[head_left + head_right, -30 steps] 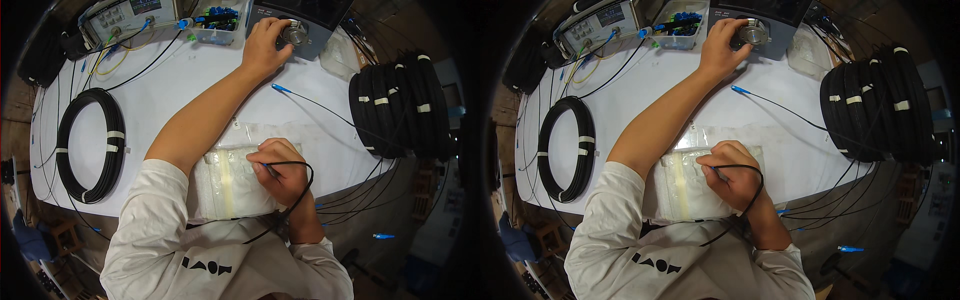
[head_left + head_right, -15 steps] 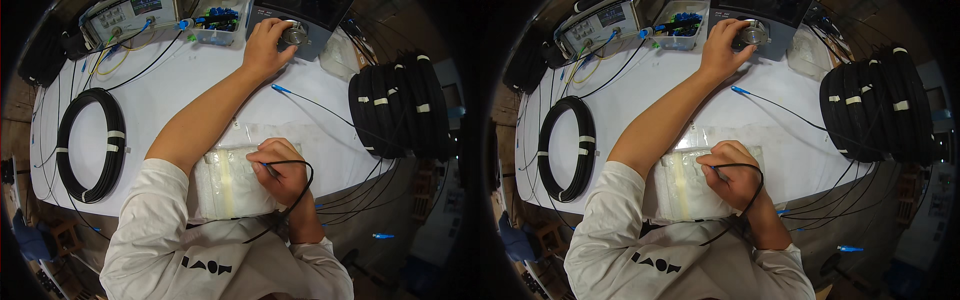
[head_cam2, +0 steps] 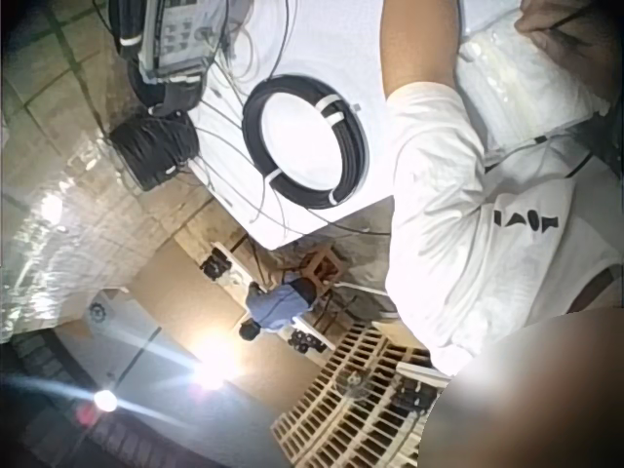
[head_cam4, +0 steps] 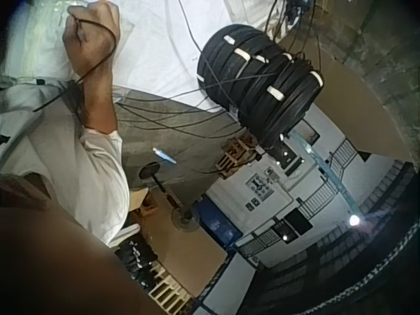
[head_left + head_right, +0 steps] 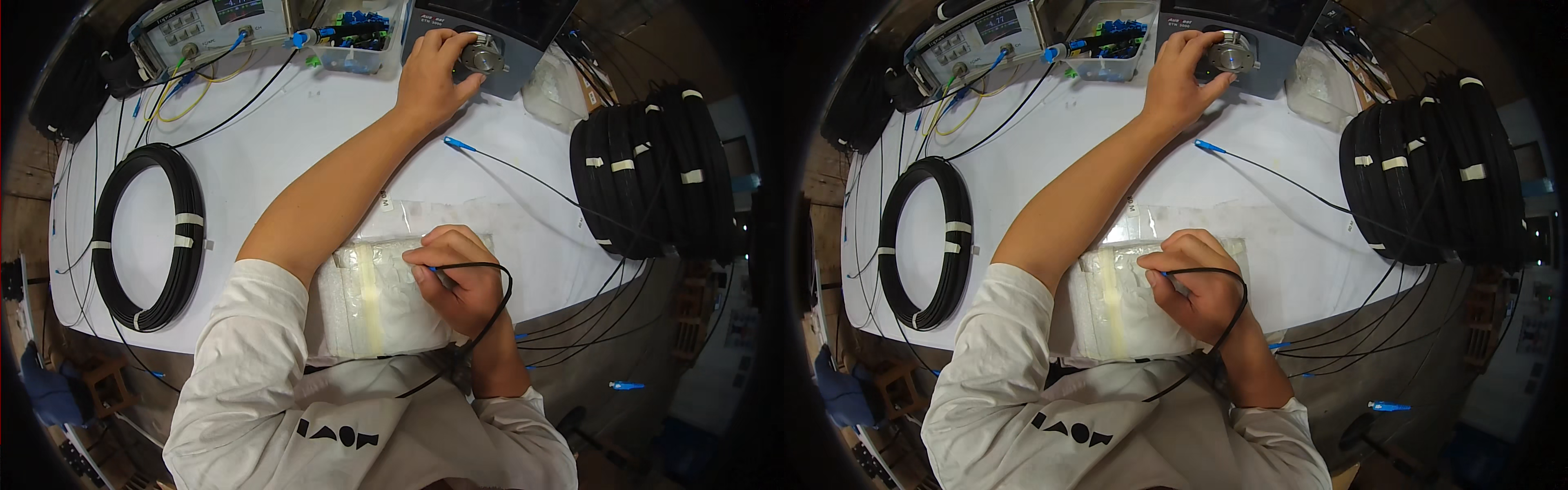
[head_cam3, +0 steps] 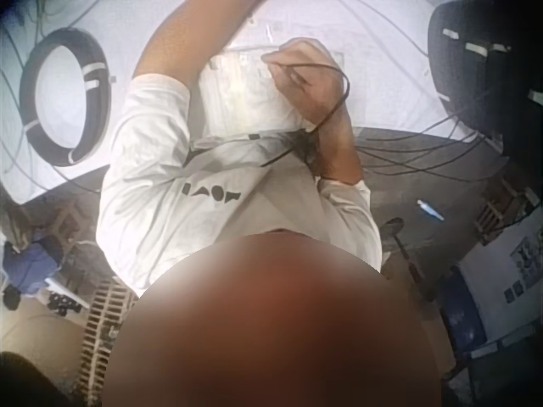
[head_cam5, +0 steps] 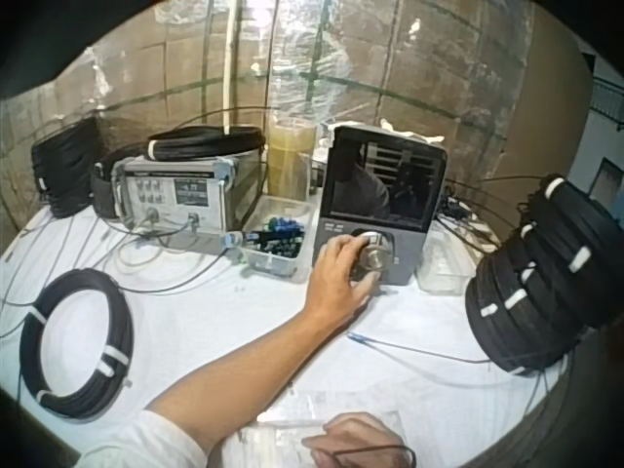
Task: Measure and test optical fiber cables using a probe and electronic testing equipment.
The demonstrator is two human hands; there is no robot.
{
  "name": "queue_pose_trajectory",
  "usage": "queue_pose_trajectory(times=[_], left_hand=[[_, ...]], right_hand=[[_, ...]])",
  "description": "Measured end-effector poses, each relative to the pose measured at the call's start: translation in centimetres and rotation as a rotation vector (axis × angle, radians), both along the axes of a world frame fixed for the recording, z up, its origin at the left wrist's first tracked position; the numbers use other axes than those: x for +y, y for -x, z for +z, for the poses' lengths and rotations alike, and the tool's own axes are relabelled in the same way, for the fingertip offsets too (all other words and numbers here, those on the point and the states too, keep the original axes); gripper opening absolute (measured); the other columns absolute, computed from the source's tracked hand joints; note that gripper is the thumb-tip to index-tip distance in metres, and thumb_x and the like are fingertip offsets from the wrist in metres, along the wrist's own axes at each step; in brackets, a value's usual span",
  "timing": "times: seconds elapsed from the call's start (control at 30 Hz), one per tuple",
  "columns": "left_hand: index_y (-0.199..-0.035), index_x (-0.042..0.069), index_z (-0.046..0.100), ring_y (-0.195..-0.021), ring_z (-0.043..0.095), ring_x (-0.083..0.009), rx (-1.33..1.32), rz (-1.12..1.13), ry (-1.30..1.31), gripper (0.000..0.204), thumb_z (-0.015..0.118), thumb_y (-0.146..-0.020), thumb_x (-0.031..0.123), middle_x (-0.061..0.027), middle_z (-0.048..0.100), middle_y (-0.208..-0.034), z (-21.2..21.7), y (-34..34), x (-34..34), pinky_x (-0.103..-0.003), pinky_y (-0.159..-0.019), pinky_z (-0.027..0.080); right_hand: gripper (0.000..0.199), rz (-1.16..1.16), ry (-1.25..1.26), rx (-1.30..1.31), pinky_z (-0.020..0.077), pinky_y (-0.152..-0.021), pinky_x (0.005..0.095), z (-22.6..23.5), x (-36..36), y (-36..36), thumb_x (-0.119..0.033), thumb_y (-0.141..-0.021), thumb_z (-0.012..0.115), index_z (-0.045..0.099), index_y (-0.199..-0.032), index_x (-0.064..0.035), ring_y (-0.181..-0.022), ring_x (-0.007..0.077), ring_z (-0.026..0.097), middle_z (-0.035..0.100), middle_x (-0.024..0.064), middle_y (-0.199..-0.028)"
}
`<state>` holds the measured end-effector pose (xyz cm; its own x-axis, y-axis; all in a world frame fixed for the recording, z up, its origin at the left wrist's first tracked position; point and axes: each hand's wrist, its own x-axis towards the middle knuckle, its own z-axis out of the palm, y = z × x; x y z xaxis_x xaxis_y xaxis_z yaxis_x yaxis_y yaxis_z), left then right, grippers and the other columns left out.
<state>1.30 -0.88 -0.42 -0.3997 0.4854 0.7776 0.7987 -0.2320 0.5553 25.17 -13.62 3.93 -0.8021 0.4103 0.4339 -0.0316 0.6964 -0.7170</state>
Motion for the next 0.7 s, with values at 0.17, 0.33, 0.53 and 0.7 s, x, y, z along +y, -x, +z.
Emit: queue_pose_trajectory(times=[0.17, 0.33, 0.53, 0.7], left_hand=[[-0.139, 0.012, 0.067, -0.122, 0.062, -0.0318, 0.038, 0.002, -0.054, 0.063, 0.09, -0.082, 0.022, -0.0102, 0.064, -0.133, -0.1, 0.17, 0.16, -0.041, -0.099, 0.056], [-0.139, 0.012, 0.066, -0.12, 0.063, -0.0314, 0.015, -0.014, -0.033, 0.064, 0.091, -0.081, 0.023, -0.0108, 0.064, -0.131, 0.06, 0.09, 0.11, -0.041, -0.099, 0.057], [-0.137, 0.01, 0.067, -0.119, 0.064, -0.0315, -0.034, -0.016, -0.01, 0.063, 0.091, -0.081, 0.023, -0.0108, 0.063, -0.131, -0.07, 0.25, 0.11, -0.041, -0.098, 0.057], [-0.134, 0.009, 0.067, -0.119, 0.064, -0.031, 0.001, 0.006, -0.054, 0.059, 0.09, -0.081, 0.021, -0.0099, 0.064, -0.13, -0.13, 0.09, 0.26, -0.041, -0.099, 0.056]], right_hand=[[0.017, 0.007, -0.007, 0.017, 0.0569, -0.081, 0.0412, -0.04, -0.02, 0.09, -0.001, -0.084, 0.077, 0.08, -0.1, -0.0054, -0.094, 0.0331, 0.069, 0.072, 0.0109, -0.092], [0.018, 0.012, -0.013, 0.005, 0.0566, -0.081, 0.0415, 0.01, 0.05, -0.05, -0.001, -0.083, 0.077, 0.08, -0.1, -0.0053, -0.094, 0.0328, 0.069, 0.072, 0.0111, -0.093], [0.019, 0.013, -0.011, 0.017, 0.0567, -0.081, 0.0419, -0.07, 0.01, 0.06, 0.0, -0.082, 0.078, 0.08, -0.1, -0.0052, -0.093, 0.0328, 0.069, 0.072, 0.0111, -0.092], [0.02, 0.013, -0.008, 0.022, 0.0568, -0.081, 0.0419, -0.09, 0.0, 0.04, 0.0, -0.082, 0.078, 0.081, -0.101, -0.0052, -0.093, 0.0328, 0.069, 0.072, 0.011, -0.091]])
